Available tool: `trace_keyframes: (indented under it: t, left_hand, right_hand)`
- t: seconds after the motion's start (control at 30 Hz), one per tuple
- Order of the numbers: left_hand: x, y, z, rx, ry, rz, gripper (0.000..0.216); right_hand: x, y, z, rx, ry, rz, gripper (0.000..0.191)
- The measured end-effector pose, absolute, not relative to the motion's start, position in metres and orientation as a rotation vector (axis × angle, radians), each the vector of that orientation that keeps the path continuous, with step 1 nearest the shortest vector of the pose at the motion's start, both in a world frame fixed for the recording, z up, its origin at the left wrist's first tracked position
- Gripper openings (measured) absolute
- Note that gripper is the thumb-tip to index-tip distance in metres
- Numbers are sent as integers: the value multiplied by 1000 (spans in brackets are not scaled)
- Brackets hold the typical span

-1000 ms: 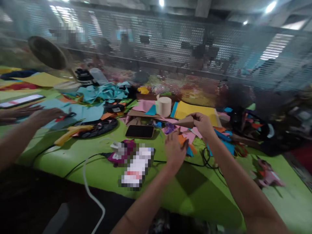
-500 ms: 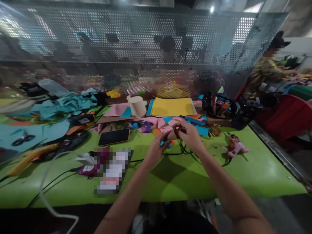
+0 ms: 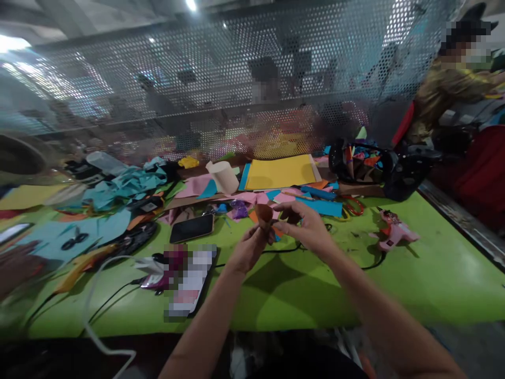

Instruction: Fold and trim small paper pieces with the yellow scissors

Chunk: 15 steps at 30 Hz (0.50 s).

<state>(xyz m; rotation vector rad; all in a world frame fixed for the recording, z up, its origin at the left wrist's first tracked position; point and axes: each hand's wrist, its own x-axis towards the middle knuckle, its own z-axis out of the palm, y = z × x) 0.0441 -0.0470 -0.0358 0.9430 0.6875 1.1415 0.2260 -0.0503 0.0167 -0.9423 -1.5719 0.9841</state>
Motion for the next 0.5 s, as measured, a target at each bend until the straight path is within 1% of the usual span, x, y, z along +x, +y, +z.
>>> trace_keyframes:
  t: [0.1,0.23,0.37,0.43,0.5]
  left_hand:
    - [44,-47,-36,893,680,1114,49]
    - [45,-46,-40,856,730,1102,41]
    - [46,-45,-43,857,732,1082,43]
    - [47,-46,-41,833,725,1075,44]
    - [48,-47,-38,795,714,1063,44]
  right_hand:
    - [223,-49,12,-937,-1584,967,37]
    - [220,-49,8,-969,-1661,941,31]
    - [217,-48,4,-977,-1671,925,27]
    - [217,-48,2,-975,-1662,940,33]
    - [216,-48,0,-956,-1646,975,45]
